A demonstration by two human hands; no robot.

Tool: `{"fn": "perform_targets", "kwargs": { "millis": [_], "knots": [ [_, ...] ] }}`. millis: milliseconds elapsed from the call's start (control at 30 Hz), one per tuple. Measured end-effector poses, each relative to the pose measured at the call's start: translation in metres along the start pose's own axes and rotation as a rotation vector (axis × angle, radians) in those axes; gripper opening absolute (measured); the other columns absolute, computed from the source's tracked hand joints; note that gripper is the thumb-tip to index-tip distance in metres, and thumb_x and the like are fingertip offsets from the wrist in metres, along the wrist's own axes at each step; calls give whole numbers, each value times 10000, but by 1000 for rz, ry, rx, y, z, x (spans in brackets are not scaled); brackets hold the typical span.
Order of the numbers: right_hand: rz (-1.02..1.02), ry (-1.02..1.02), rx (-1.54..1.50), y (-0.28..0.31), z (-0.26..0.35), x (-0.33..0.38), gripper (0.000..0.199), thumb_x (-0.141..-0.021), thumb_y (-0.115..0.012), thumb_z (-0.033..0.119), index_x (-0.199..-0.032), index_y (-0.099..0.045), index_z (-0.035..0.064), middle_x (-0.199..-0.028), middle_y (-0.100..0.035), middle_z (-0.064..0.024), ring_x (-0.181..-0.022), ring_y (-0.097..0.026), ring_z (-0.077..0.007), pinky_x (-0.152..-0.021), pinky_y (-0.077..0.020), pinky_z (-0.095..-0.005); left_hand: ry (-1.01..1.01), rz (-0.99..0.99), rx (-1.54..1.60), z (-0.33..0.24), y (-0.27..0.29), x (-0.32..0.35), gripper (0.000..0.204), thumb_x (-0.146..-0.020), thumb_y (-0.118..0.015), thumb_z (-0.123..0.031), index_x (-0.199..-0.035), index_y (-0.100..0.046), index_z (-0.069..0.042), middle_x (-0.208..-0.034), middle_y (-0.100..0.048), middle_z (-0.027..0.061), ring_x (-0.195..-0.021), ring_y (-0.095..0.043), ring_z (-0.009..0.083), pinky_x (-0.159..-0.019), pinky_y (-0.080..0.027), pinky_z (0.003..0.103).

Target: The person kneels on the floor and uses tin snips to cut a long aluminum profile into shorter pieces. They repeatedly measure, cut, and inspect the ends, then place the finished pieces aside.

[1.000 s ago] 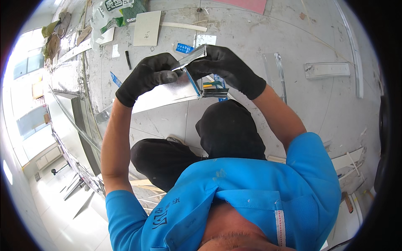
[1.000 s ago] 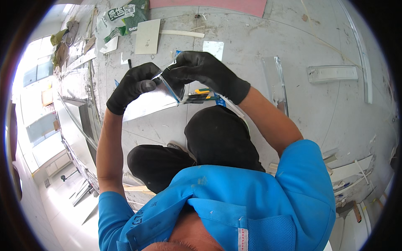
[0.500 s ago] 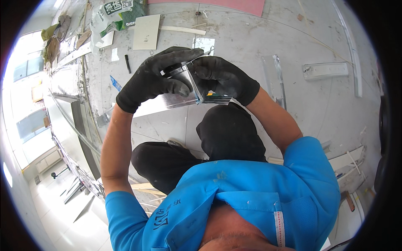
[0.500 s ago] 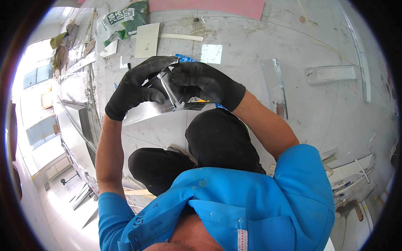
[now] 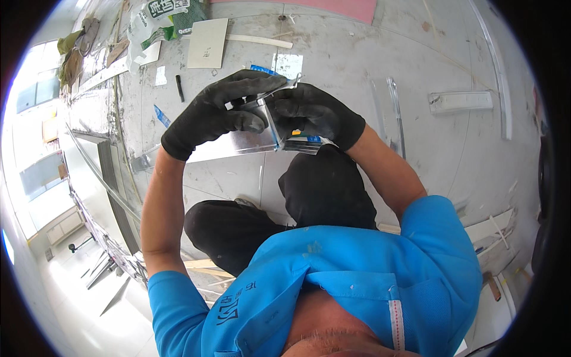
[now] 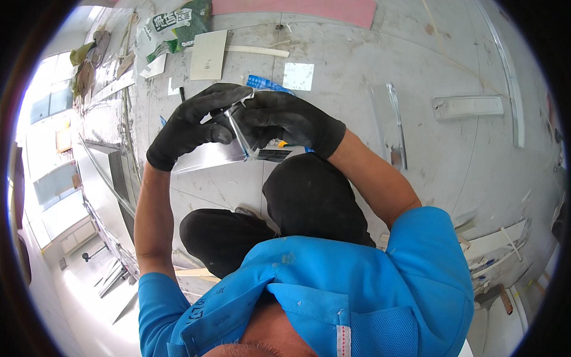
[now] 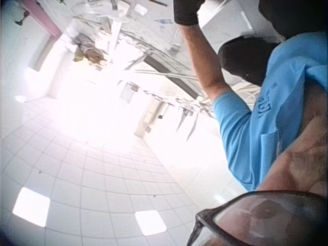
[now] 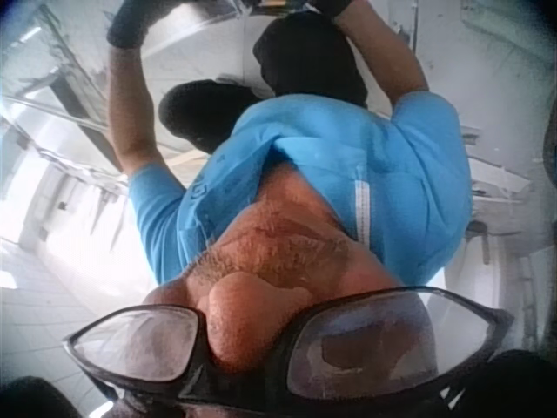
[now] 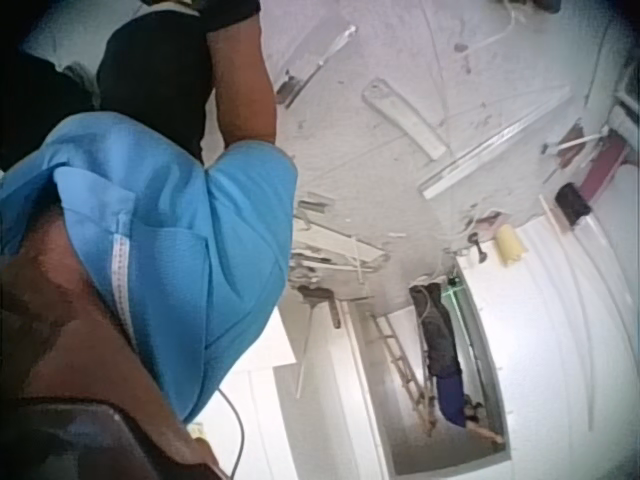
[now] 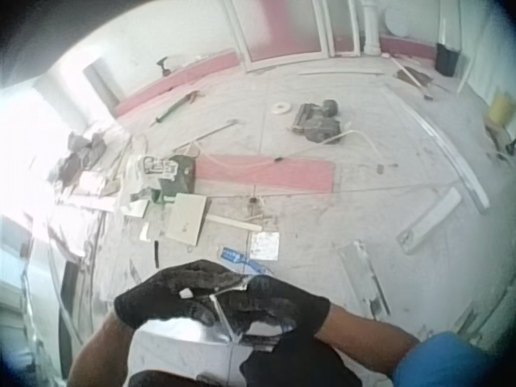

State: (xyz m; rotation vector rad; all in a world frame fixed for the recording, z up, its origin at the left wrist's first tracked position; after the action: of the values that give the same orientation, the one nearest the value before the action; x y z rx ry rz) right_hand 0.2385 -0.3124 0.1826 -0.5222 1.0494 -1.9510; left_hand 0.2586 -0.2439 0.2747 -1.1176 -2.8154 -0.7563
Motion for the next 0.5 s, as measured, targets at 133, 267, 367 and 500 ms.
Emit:
{"fn": "perform_targets", "kwargs": {
  "millis": [133,267,367,500],
  "knots": [
    [-6,34,-20,1,5,0,249,-990,-600,248,-1124,-587,38,-905,-641,-45,-801,-650,-123,-716,-555,-279,-23,-167,-290,-4,14,17,1010,-615,-860,-436,-1456,-435,-72,-1390,-533,156,-1248,-551,310,-1038,-450,395],
    [-43,38,7,-3,14,-4,230,-989,-603,235,-1115,-586,43,-882,-624,-26,-775,-628,-110,-703,-548,-282,-76,-262,-624,-21,12,42,1355,-420,-895,-558,-1514,-278,-46,-1437,-468,221,-1268,-517,409,-1057,-432,456],
    [-172,60,-64,-1,16,-8,232,-985,-608,229,-1115,-585,38,-880,-621,-18,-770,-616,-102,-711,-535,-274,-15,-326,-679,-19,7,41,1279,-468,-934,-382,-1514,-276,-50,-1290,-558,215,-1140,-576,398,-967,-480,444],
    [-79,83,2,0,22,-9,266,-941,-668,209,-1119,-595,25,-908,-632,-26,-806,-619,-102,-748,-521,-258,76,-330,-642,-4,12,32,1143,-520,-900,-148,-1498,-315,-66,-1094,-590,166,-950,-595,356,-853,-497,433]
  ]
}}
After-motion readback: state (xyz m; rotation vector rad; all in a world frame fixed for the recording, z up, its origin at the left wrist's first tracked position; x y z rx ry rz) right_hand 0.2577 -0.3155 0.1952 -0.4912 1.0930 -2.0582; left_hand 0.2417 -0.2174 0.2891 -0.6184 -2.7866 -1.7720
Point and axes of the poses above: each hand's wrist, its own x-axis away from the middle knuckle, its own y-axis out of the back of the hand, z = x × y, the point moved 10 cm from there along -x, towards the middle knuckle
